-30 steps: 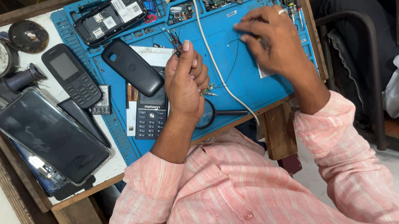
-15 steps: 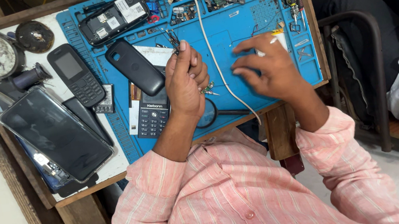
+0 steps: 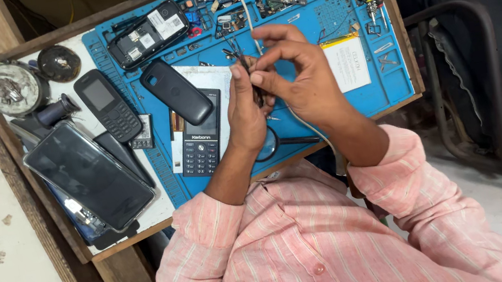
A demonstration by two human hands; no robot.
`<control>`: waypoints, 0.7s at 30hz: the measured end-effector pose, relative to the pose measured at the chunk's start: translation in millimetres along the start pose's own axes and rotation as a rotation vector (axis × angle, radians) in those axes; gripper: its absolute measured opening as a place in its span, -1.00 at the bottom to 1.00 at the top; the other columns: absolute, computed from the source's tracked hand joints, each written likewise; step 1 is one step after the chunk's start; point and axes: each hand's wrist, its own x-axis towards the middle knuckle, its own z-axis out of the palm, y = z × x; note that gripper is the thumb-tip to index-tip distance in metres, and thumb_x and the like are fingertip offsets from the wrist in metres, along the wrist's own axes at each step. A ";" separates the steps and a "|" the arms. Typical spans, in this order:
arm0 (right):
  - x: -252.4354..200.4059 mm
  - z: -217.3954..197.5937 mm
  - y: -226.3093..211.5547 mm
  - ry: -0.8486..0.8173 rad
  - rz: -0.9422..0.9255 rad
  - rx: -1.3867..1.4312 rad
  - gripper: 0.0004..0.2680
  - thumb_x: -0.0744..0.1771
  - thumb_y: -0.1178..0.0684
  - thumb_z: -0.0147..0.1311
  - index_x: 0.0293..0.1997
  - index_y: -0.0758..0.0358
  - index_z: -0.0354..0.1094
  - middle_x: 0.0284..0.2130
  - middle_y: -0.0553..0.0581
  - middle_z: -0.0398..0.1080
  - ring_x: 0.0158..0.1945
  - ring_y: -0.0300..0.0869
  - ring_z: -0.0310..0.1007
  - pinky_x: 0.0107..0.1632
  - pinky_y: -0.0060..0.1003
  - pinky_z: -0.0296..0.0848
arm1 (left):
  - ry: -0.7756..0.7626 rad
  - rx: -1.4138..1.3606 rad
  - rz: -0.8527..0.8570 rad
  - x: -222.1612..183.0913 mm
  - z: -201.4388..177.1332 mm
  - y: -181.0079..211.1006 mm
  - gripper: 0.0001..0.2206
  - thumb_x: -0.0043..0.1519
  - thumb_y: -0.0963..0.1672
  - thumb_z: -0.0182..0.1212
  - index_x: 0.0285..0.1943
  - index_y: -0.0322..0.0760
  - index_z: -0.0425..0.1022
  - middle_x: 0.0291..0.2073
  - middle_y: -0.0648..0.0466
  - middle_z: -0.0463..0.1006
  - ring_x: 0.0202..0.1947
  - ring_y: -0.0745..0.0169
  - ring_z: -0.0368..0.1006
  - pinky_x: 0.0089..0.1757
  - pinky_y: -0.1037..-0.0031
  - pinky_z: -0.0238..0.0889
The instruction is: The person sits at a cluttered workbench and handles a small black electronic component with multiple wires. They repeatedly pick up, inspect, and set down the component while also moving a mobile phone and a magnifying glass on the blue mat. The person continues to manipulate the wires and the component throughout the clip without completing a visible repair.
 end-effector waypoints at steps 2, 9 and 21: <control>1.5 5.7 3.0 0.017 0.001 0.072 -0.90 0.35 0.19 0.30 -0.11 0.33 0.49 0.32 0.27 0.26 0.35 -0.11 0.28 0.42 -0.17 0.24 | -0.004 0.034 0.049 -1.0 0.0 -1.9 -0.46 0.44 0.22 -0.31 -0.09 -0.21 0.32 -0.47 0.25 0.26 -0.51 0.55 0.12 -0.47 0.63 -0.07; -6.3 -14.8 17.1 0.032 0.188 0.349 -0.81 0.40 0.01 0.15 0.05 0.27 0.51 0.29 0.16 0.34 0.33 -0.16 0.31 0.38 -0.25 0.28 | -0.032 -0.103 -0.062 2.2 -0.6 -5.4 -0.56 0.47 0.14 -0.16 -0.35 -0.15 0.18 -0.59 0.27 0.07 -0.61 0.53 -0.04 -0.56 0.62 -0.17; -1.0 -129.3 11.2 0.000 -0.238 -0.995 -0.85 0.34 0.17 0.26 0.00 0.17 0.57 0.15 0.16 0.42 0.20 0.10 0.37 0.24 -0.05 0.31 | -0.002 -0.387 -0.128 5.2 0.1 9.9 -0.52 0.46 0.15 -0.18 -0.44 -0.11 0.07 -0.63 0.26 0.00 -0.64 0.49 -0.11 -0.59 0.61 -0.18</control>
